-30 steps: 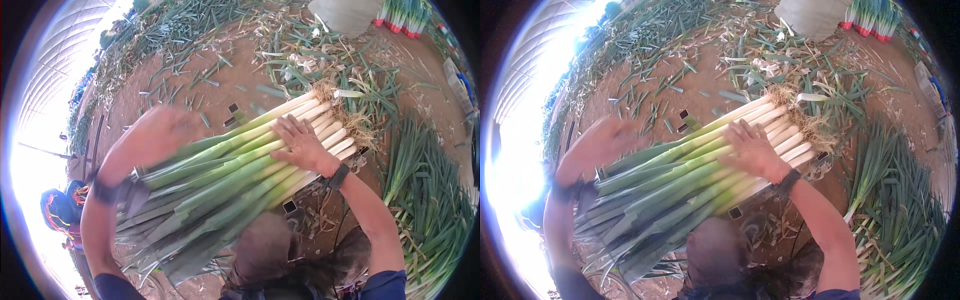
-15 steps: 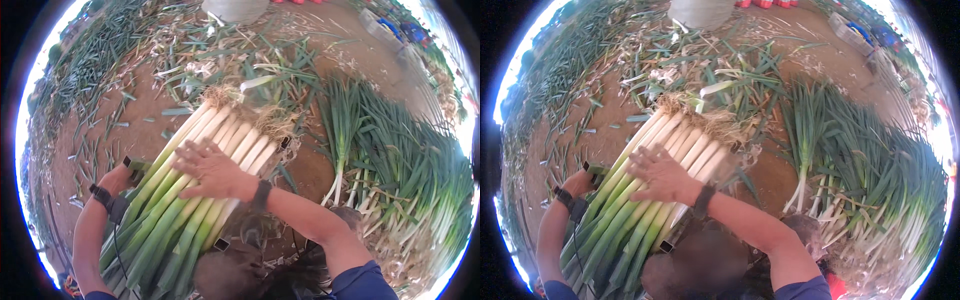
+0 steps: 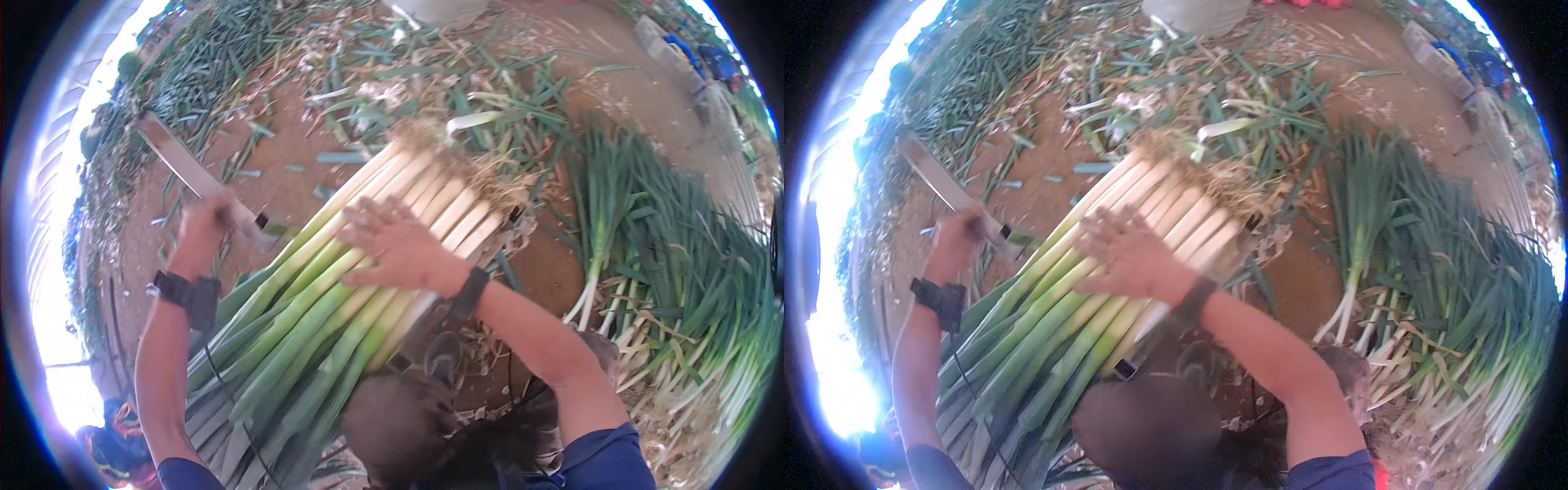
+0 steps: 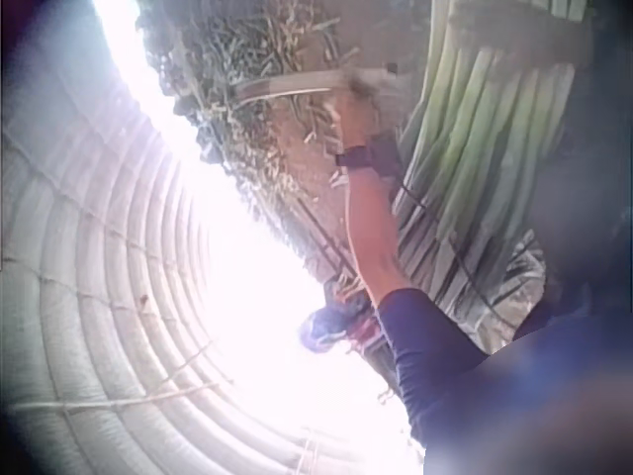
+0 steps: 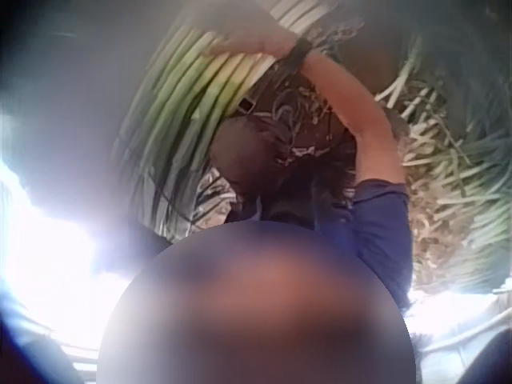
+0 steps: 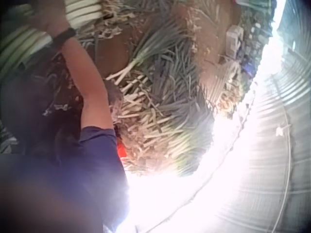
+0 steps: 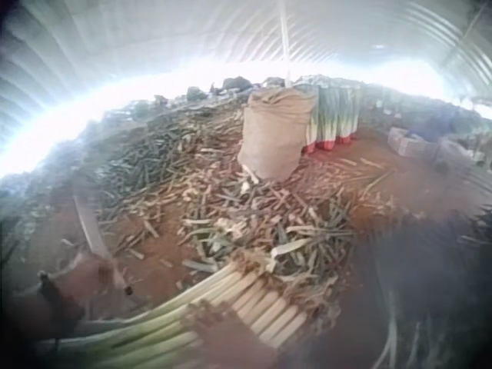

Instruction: The person sits on the ground and processes green onions by removing outer leaves and roots, then aligns them into bundles. The person places the bundles into a red plastic bag and then into a blue mesh bag.

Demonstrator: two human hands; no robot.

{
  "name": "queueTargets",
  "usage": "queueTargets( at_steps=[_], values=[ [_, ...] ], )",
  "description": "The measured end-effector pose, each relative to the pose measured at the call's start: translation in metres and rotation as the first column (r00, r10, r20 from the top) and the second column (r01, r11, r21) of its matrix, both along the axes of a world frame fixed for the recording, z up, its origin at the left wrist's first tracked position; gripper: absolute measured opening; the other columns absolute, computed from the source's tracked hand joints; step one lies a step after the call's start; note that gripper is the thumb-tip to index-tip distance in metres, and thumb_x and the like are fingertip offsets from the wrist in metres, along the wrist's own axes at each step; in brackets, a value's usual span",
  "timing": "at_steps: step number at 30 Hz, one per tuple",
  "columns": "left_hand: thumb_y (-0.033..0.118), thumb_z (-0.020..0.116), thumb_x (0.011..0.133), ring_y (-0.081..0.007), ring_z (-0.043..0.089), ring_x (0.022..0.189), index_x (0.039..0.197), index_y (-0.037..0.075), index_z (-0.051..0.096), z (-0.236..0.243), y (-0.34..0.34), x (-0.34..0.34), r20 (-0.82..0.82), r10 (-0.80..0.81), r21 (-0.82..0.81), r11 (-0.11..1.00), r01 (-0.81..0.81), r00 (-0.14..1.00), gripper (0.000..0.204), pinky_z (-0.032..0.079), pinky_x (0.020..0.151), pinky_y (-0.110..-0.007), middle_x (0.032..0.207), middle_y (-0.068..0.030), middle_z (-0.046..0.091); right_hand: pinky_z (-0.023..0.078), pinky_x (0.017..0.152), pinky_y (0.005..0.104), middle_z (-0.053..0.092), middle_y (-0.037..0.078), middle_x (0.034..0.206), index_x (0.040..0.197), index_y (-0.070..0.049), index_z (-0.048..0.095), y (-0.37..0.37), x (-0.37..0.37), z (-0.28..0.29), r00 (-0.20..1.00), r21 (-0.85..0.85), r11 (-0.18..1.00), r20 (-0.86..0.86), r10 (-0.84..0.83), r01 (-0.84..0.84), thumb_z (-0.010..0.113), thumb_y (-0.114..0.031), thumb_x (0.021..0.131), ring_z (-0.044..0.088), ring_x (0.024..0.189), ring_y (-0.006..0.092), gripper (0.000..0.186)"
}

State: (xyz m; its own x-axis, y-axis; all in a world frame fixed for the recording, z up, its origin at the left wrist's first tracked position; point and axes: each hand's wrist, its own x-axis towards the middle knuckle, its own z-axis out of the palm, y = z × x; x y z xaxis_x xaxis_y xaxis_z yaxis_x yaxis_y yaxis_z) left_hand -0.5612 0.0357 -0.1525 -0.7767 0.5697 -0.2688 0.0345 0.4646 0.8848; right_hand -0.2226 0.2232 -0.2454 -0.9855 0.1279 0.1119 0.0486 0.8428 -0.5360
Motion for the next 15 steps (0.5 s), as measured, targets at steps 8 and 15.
queueTargets(
  at_steps=[8, 15],
  values=[
    [0.034, 0.069, 0.098, -0.0284, 0.065, 0.116, 0.149, -0.001, 0.046, 0.229, -0.034, 0.128, -0.391, -0.174, 0.357, 0.877, 0.323, 0.904, 0.066, 0.047, 0.108, -0.045, 0.116, -0.0126, 0.070, 0.007, 0.129, 0.0529, 0.032, 0.008, 0.168, 0.158, -0.023, 0.044, 0.000, 0.000, -0.001, 1.000, 0.018, 1.000, -0.012, -0.009, 0.009, 0.036, -0.082, 0.094, 0.020, 0.159, 0.0296, 0.087],
    [0.006, 0.087, 0.076, -0.0274, 0.069, 0.073, 0.120, 0.002, 0.071, 0.176, -0.025, 0.292, -0.312, -0.888, -0.152, 0.397, 0.905, 0.337, 0.048, 0.056, 0.087, -0.040, 0.082, -0.0079, 0.069, 0.011, 0.127, 0.0555, 0.033, 0.013, 0.167, 0.155, -0.021, 0.047, 0.001, -0.001, -0.004, 0.999, -0.013, 1.000, -0.030, -0.012, 0.011, 0.043, -0.078, 0.094, 0.024, 0.156, 0.0344, 0.083]
  ],
)
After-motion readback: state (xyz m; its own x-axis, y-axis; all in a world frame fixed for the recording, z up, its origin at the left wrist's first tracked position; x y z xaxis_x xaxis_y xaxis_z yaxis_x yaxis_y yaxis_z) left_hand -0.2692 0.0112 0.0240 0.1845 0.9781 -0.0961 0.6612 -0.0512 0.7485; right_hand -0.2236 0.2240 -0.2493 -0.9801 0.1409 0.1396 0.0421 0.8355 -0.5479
